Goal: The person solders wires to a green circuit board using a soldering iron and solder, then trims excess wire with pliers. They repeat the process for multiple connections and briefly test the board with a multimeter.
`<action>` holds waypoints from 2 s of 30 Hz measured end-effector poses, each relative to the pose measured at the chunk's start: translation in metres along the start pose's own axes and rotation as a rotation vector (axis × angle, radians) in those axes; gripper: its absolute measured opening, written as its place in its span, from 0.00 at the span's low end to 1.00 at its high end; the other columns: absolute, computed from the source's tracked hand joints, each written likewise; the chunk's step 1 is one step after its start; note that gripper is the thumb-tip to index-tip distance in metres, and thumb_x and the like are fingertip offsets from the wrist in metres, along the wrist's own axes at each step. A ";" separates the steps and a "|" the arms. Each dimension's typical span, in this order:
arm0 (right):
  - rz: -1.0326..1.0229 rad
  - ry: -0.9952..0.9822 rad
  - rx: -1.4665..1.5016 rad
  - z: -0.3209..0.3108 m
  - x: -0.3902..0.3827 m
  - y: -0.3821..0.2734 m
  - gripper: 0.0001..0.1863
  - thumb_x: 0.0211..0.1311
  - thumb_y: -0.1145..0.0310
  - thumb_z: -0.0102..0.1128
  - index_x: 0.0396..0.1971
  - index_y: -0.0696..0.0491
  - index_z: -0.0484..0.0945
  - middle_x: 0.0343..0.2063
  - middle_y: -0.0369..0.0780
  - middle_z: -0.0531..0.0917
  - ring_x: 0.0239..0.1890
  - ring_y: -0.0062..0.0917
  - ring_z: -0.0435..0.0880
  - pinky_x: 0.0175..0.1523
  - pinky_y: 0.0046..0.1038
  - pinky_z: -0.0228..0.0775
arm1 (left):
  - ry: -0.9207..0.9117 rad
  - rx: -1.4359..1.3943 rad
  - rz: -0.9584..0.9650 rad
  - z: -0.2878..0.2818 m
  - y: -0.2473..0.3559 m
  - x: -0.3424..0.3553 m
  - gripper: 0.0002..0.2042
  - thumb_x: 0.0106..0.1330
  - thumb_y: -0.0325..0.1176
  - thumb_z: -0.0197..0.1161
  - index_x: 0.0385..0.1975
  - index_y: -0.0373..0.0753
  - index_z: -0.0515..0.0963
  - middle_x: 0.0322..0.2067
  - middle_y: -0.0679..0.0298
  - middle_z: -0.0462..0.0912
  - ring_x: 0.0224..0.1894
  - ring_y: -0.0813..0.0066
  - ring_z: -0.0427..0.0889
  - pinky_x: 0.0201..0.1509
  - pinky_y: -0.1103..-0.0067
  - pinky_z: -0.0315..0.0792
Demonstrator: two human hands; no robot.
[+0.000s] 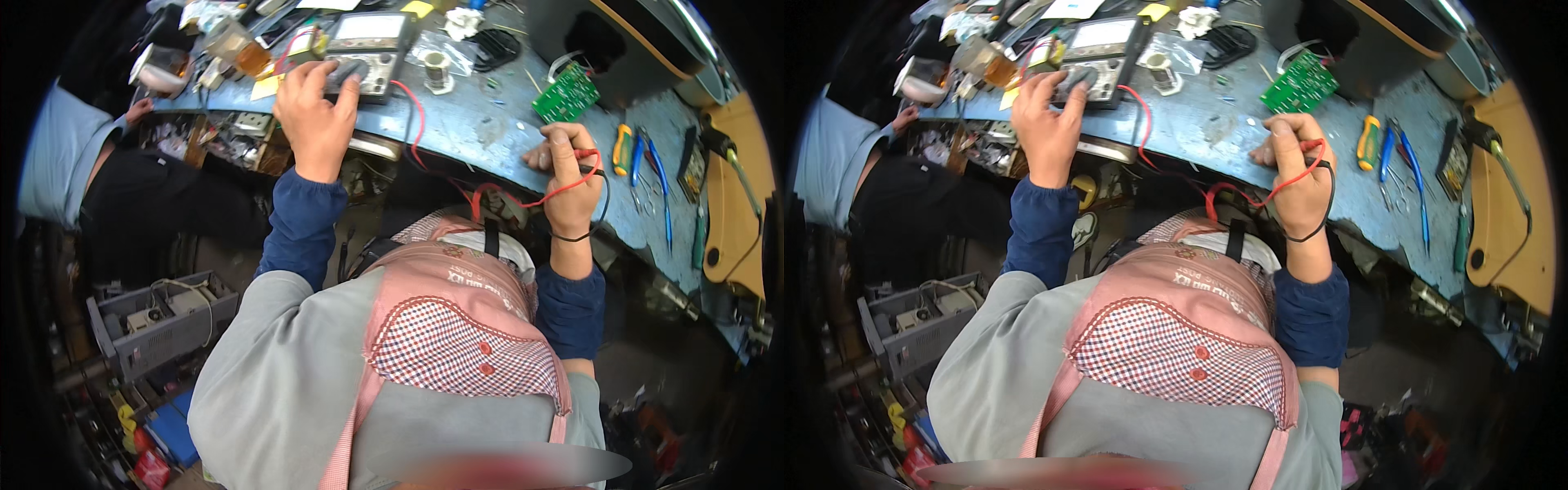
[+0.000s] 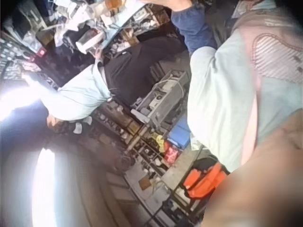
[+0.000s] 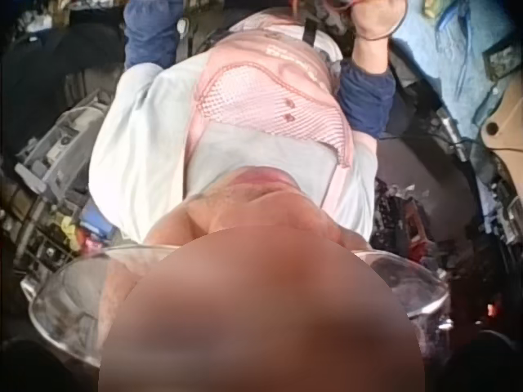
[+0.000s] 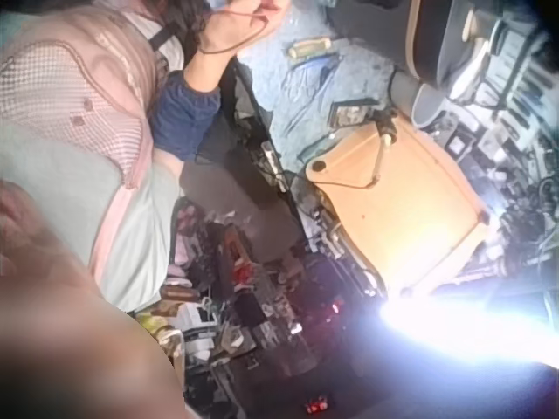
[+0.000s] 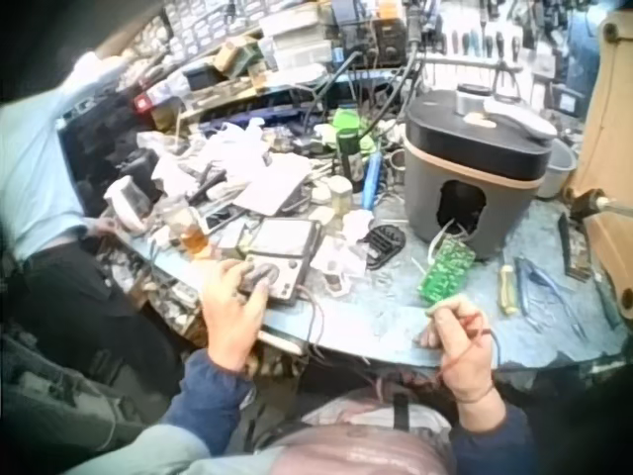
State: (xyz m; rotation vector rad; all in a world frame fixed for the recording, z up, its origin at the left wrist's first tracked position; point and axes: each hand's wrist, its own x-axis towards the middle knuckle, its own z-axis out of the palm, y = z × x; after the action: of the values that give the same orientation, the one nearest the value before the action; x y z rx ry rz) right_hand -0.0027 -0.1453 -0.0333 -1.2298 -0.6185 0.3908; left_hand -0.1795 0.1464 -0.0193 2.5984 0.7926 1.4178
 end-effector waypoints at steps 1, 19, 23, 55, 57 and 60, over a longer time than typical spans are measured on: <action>-0.009 -0.002 0.010 0.002 0.000 0.000 0.10 0.83 0.68 0.56 0.45 0.60 0.81 0.26 0.34 0.76 0.30 0.20 0.77 0.45 0.31 0.80 | -0.071 -0.107 -0.028 -0.001 -0.017 0.003 0.14 0.61 0.37 0.80 0.43 0.37 0.90 0.47 0.56 0.88 0.49 0.54 0.86 0.56 0.65 0.77; -0.089 -0.052 0.008 -0.007 -0.009 0.008 0.13 0.76 0.68 0.56 0.46 0.62 0.83 0.32 0.38 0.82 0.38 0.23 0.81 0.59 0.38 0.80 | -0.237 0.196 0.108 0.010 0.005 0.026 0.08 0.66 0.38 0.67 0.31 0.41 0.82 0.33 0.59 0.84 0.41 0.49 0.82 0.45 0.53 0.72; -0.096 -0.053 -0.024 -0.007 -0.010 0.008 0.13 0.75 0.68 0.55 0.46 0.63 0.83 0.32 0.39 0.82 0.38 0.23 0.81 0.62 0.38 0.79 | -0.209 0.180 0.148 0.015 0.003 0.026 0.08 0.68 0.36 0.65 0.31 0.38 0.81 0.33 0.55 0.84 0.39 0.44 0.81 0.42 0.53 0.73; 0.045 0.088 0.721 0.036 0.024 -0.013 0.18 0.73 0.73 0.64 0.58 0.65 0.80 0.41 0.43 0.87 0.39 0.28 0.88 0.45 0.29 0.83 | -0.583 -2.036 -1.007 0.066 0.128 -0.027 0.08 0.76 0.23 0.68 0.51 0.34 0.82 0.42 0.56 0.89 0.45 0.65 0.92 0.53 0.70 0.89; 0.006 0.127 0.717 0.038 0.025 0.001 0.17 0.76 0.72 0.63 0.59 0.64 0.80 0.40 0.43 0.87 0.37 0.28 0.88 0.41 0.28 0.82 | -0.557 -2.118 -1.031 0.073 0.127 -0.030 0.08 0.76 0.23 0.68 0.51 0.34 0.82 0.43 0.55 0.89 0.45 0.65 0.92 0.53 0.69 0.89; -0.074 0.206 0.662 0.035 0.022 0.014 0.17 0.79 0.70 0.62 0.59 0.63 0.80 0.38 0.43 0.86 0.32 0.27 0.87 0.35 0.27 0.81 | -0.600 -2.134 -1.053 0.073 0.123 -0.032 0.08 0.75 0.23 0.68 0.51 0.34 0.82 0.44 0.54 0.89 0.46 0.64 0.91 0.54 0.68 0.89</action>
State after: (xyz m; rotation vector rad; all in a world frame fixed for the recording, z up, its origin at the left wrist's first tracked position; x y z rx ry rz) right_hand -0.0073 -0.1017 -0.0349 -0.6009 -0.3126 0.3611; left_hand -0.0852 0.0377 -0.0476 0.5204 0.0851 0.3184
